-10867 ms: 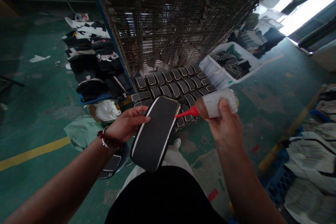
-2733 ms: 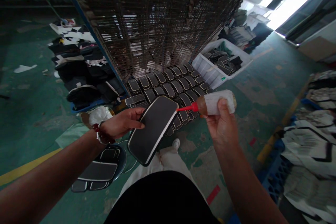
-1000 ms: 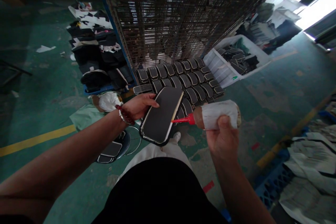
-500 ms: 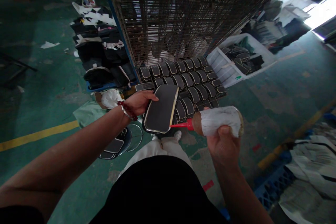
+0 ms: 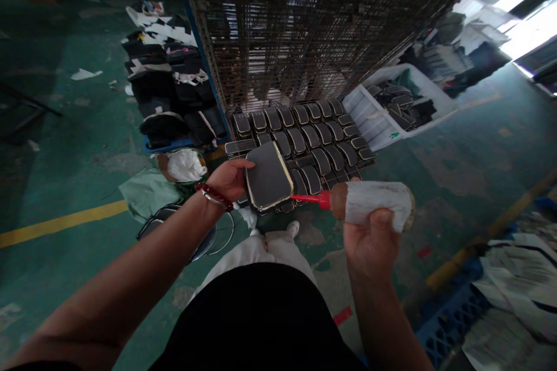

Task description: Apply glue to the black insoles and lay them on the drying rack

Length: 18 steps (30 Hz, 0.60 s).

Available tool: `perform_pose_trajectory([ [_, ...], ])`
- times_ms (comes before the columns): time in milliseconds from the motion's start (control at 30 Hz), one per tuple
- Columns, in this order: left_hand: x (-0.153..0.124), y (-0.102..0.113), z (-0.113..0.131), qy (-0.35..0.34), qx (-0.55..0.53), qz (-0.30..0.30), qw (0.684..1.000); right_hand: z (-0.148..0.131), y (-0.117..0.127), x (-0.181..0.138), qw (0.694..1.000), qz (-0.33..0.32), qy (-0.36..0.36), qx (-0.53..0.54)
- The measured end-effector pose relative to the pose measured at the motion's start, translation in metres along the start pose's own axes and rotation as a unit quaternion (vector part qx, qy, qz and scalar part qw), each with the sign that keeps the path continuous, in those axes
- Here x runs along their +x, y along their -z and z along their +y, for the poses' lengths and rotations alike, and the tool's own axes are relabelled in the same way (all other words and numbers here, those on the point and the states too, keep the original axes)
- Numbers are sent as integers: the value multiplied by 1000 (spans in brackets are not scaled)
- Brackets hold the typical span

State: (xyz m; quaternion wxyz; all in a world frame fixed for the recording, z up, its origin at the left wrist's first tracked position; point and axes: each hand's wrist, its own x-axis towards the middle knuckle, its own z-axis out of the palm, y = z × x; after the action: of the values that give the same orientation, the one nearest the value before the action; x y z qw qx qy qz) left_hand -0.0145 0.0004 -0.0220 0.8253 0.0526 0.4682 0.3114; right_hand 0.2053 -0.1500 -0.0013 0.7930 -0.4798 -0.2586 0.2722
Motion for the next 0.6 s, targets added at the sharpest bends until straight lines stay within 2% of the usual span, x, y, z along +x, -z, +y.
perform_pose_trajectory([
  [100, -2, -5, -8, -12, -24, 16, 999, 4, -4, -3, 1000, 3, 0, 20],
  [167, -3, -9, -13, -34, -52, 30, 998, 9, -7, -10, 999, 6, -33, 33],
  [233, -3, -13, -17, -46, -79, 46, 995, 14, -9, -17, 990, 15, -127, 60],
  [333, 1, -14, -21, -46, -100, 52, 993, 16, -12, -17, 939, 34, -318, 130],
  [400, 5, -12, -22, -45, -100, 40, 993, 11, -12, -6, 910, 47, -368, 184],
  [500, 9, -7, -23, -53, -85, 33, 994, -1, -11, 23, 914, 50, -321, 244],
  [600, 9, -2, -28, -82, -44, 26, 995, -11, -11, 49, 943, 34, -239, 229],
])
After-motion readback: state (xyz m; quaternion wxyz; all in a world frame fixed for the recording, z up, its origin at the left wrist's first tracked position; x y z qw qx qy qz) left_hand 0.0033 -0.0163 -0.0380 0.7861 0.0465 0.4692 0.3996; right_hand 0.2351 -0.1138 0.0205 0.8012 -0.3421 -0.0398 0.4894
